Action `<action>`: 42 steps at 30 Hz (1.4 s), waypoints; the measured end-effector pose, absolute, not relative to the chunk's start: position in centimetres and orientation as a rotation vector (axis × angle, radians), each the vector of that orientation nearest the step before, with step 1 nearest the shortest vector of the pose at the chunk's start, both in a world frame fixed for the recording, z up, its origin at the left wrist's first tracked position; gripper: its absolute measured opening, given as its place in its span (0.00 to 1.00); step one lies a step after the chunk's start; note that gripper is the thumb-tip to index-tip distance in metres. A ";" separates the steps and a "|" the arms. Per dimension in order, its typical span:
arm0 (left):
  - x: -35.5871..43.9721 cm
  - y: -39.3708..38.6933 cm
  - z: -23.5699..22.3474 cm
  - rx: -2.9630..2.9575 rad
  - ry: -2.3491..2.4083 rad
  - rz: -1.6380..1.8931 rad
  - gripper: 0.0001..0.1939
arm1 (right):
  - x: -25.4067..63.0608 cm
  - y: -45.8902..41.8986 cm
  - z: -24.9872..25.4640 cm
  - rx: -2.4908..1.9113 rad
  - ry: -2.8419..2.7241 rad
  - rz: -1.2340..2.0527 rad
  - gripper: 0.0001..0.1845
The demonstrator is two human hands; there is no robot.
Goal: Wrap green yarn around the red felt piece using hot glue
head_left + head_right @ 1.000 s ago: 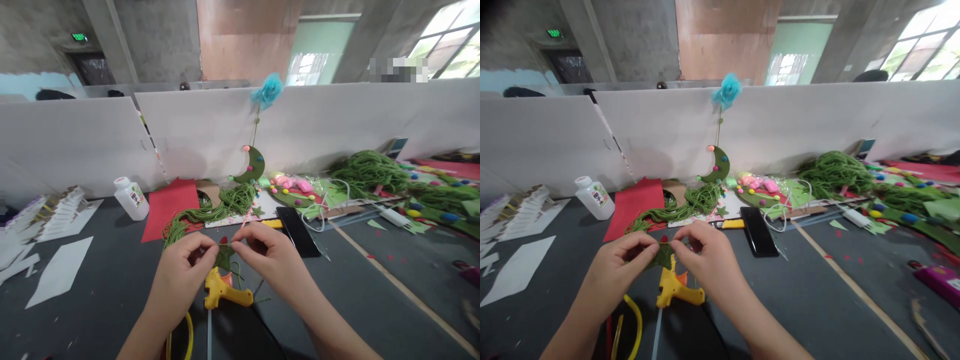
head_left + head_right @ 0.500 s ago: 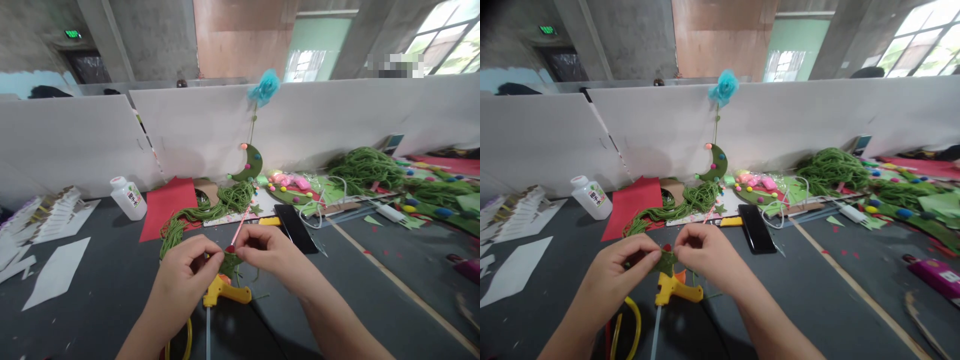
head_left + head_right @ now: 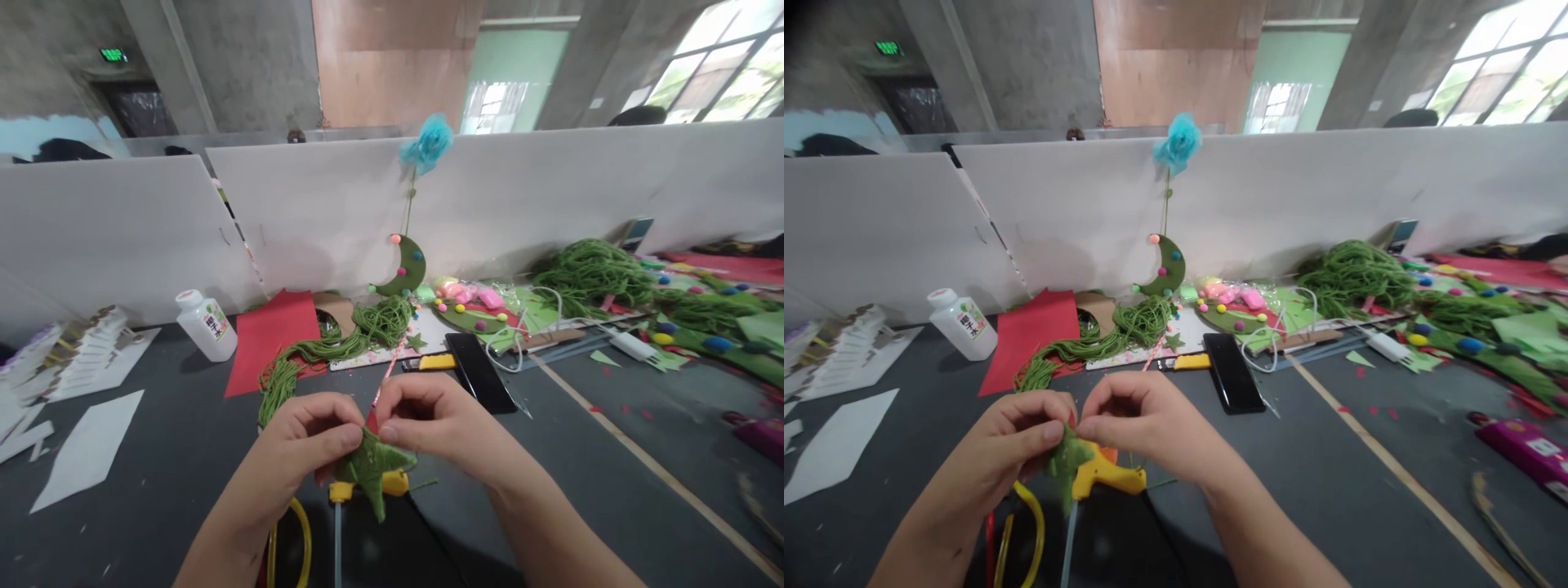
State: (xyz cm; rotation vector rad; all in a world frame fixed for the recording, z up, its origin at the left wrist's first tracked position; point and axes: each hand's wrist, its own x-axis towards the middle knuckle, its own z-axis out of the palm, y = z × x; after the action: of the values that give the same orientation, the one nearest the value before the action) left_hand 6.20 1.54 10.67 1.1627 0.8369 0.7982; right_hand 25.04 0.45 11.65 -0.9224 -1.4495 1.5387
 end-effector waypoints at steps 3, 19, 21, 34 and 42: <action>6.2 1.7 10.0 1.025 0.739 0.736 0.12 | 24.6 0.0 11.9 -0.905 -1.449 1.490 0.07; 6.7 2.0 9.8 1.147 0.841 0.907 0.12 | 24.4 0.4 12.2 -1.224 -1.377 1.260 0.06; 6.8 1.6 10.1 1.261 0.970 0.967 0.07 | 24.3 0.3 12.2 -1.237 -1.402 1.246 0.06; 6.7 1.3 10.4 1.408 1.080 1.029 0.05 | 24.2 -0.2 12.4 -1.248 -1.480 1.061 0.03; 6.8 1.3 9.7 1.317 1.006 1.054 0.03 | 24.0 -0.3 12.5 -1.205 -1.427 1.187 0.06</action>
State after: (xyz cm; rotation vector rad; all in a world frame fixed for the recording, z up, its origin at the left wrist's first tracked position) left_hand 6.76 1.28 9.74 1.3171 1.0058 1.0542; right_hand 23.96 -0.28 12.55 -1.2050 -1.4271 1.1873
